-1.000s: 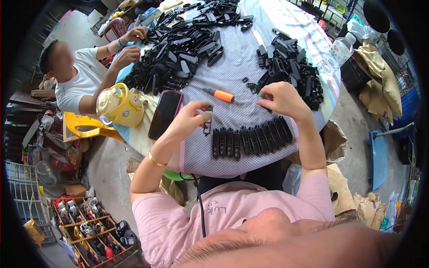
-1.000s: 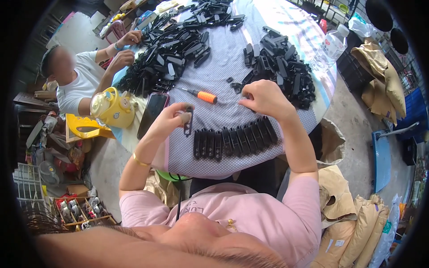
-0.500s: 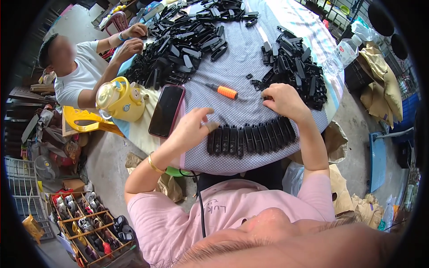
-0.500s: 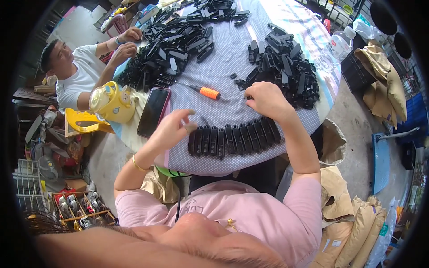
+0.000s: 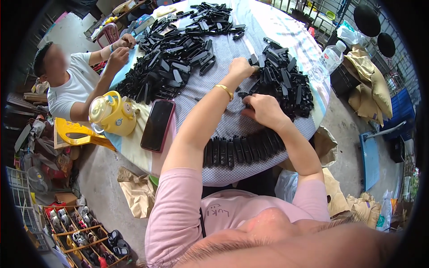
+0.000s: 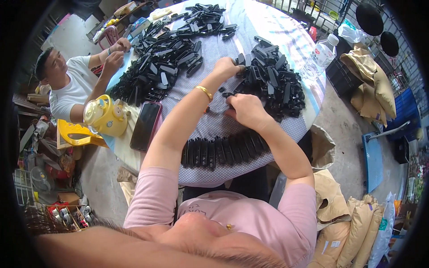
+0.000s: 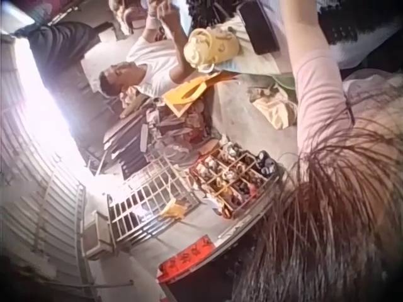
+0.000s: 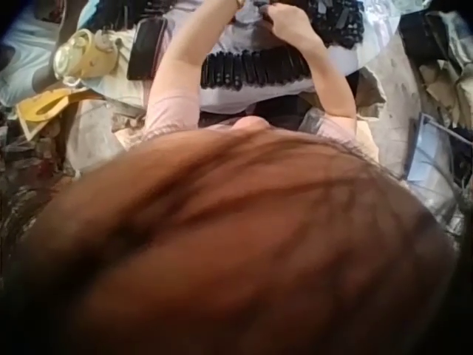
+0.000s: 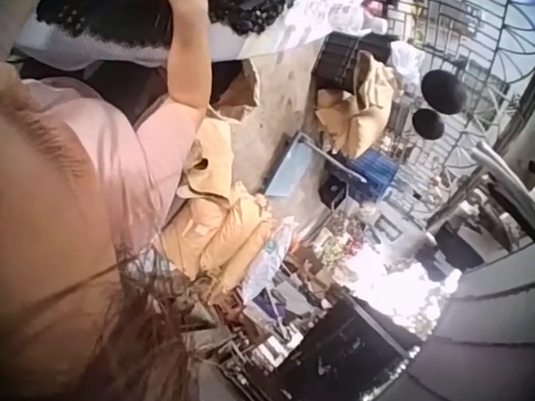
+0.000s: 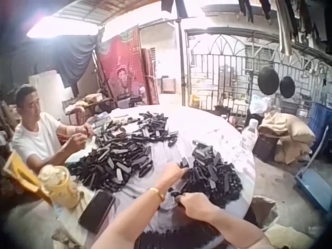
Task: Assembling small black plastic industrial components at a table using a screwdriver.
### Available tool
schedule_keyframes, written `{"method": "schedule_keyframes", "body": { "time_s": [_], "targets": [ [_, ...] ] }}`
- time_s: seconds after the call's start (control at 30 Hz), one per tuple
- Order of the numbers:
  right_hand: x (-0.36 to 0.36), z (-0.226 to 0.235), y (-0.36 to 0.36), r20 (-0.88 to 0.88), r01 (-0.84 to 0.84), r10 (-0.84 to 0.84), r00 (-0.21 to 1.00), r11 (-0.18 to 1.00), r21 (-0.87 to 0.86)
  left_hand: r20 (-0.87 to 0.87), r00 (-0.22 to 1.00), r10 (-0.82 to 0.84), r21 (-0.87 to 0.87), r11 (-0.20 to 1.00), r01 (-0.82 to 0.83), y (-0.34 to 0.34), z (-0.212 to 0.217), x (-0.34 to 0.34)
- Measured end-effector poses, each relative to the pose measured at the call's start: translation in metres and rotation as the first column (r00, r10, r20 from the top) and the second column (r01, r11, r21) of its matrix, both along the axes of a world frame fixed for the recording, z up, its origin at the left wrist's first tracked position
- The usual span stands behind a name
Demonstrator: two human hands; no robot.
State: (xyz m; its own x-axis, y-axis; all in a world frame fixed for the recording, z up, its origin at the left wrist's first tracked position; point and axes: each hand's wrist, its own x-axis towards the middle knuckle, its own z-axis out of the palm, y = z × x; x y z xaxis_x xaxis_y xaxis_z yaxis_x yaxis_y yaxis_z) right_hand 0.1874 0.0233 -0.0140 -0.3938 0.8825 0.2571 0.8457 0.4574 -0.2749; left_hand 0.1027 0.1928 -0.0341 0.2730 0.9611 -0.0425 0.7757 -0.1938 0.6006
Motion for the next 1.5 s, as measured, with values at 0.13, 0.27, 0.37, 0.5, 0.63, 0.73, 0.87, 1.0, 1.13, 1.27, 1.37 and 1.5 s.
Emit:
{"method": "schedule_keyframes", "body": {
  "time_s": [0.13,0.27,0.37,0.5,0.63,0.73,0.87,1.0,1.13,1.27,1.37,1.5],
  "targets": [
    [0.007,0.001,0.002,0.027,-0.013,0.014,1.000,0.999,-0.032,-0.073,0.997,0.013,-0.030,0.999,-0.015,0.006,0.006,0.009],
    [0.008,0.003,0.002,0.035,-0.012,0.013,0.999,0.999,-0.040,0.024,0.999,-0.037,-0.106,0.994,0.039,0.000,0.013,-0.009],
    [0.009,0.005,0.001,0.043,-0.029,0.029,0.999,1.000,-0.009,0.045,0.996,-0.072,-0.020,0.997,0.073,-0.012,0.025,-0.032],
    [0.008,0.008,0.000,-0.086,-0.094,0.098,0.992,0.994,0.048,0.343,0.935,-0.090,0.244,0.970,0.004,-0.043,0.022,-0.077],
    [0.007,0.012,0.001,-0.214,-0.158,0.175,0.961,0.983,0.096,0.477,0.878,-0.035,-0.104,0.990,0.095,-0.093,0.046,-0.108],
    [0.001,0.014,0.002,-0.529,-0.197,0.217,0.820,0.976,0.095,0.526,0.849,-0.057,-0.165,0.972,0.168,-0.120,0.040,-0.120],
    [-0.003,0.013,0.000,-0.692,-0.163,0.134,0.709,0.986,0.023,0.707,0.707,0.019,-0.302,0.912,0.278,-0.146,0.038,-0.115],
    [-0.008,0.014,0.000,-0.598,-0.098,0.222,0.770,0.968,0.232,0.700,0.714,0.031,-0.293,0.924,0.247,-0.161,0.042,-0.104],
    [-0.014,0.021,-0.006,-0.539,-0.012,0.203,0.817,0.942,0.336,0.694,0.719,-0.039,-0.209,0.945,0.253,-0.166,0.041,-0.101],
    [-0.015,0.017,-0.006,-0.574,0.016,0.215,0.790,0.929,0.370,0.870,0.491,0.046,-0.249,0.901,0.357,-0.164,0.031,-0.100],
    [-0.015,0.018,-0.007,-0.481,0.001,0.248,0.841,0.889,0.459,0.870,0.489,0.062,-0.274,0.885,0.375,-0.164,0.032,-0.103],
    [-0.014,0.018,-0.007,-0.387,-0.036,0.278,0.879,0.849,0.528,0.896,0.425,0.126,-0.302,0.875,0.378,-0.167,0.033,-0.101]
  ]
}}
